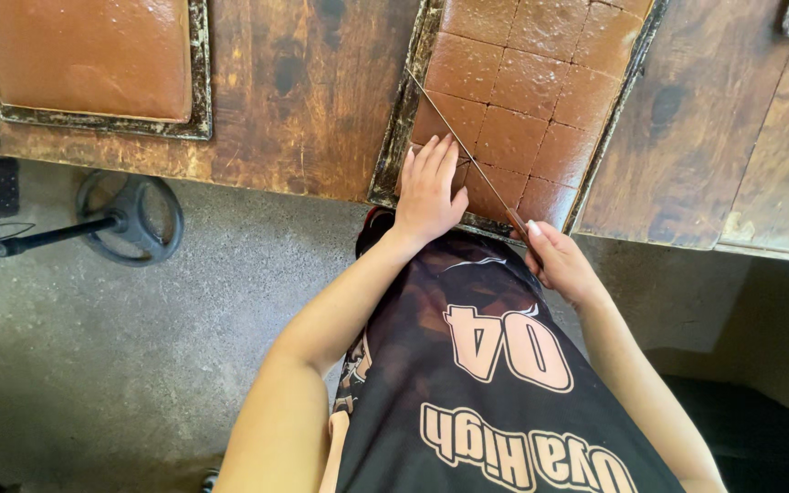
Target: The person slices rectangular sheets of baked goods into smaller portions using a large knife.
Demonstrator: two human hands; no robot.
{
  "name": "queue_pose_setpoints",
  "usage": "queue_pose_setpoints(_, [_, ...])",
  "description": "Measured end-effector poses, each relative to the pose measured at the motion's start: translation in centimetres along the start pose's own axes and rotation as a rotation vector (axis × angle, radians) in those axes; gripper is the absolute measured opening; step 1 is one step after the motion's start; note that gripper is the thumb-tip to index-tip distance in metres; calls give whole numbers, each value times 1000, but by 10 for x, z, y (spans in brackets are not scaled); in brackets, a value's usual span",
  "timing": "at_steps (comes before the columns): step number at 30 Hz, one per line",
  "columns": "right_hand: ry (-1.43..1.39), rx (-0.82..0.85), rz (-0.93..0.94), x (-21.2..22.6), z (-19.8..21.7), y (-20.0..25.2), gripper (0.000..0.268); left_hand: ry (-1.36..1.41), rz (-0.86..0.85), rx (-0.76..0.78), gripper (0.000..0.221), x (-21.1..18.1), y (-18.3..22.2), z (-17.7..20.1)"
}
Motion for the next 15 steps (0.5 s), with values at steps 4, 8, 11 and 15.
queue_pose_setpoints(4, [-12, -9, 8, -4, 3, 2, 41, -18, 18, 38, 75, -3, 0, -1])
queue_pose_setpoints(8, [-4, -12, -5, -10, 6, -2, 40, -21, 41, 58, 75, -3, -1, -5])
queue_pose_setpoints(11, [25, -21, -18, -16, 13, 0, 40, -36, 38, 28, 69, -2, -1, -3])
queue_pose_setpoints(15, [58, -10, 30, -20, 18, 6, 40, -106, 105, -26, 61, 17, -19, 8])
Point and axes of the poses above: each hand's wrist, its own y-axis away from the middle knuckle, its own z-axis out of the back of the hand, x = y × z, the point moved 4 cm from there along -y, towards the middle knuckle, and after that the axes turned 2 degrees about -y, right-handed, at the moved point
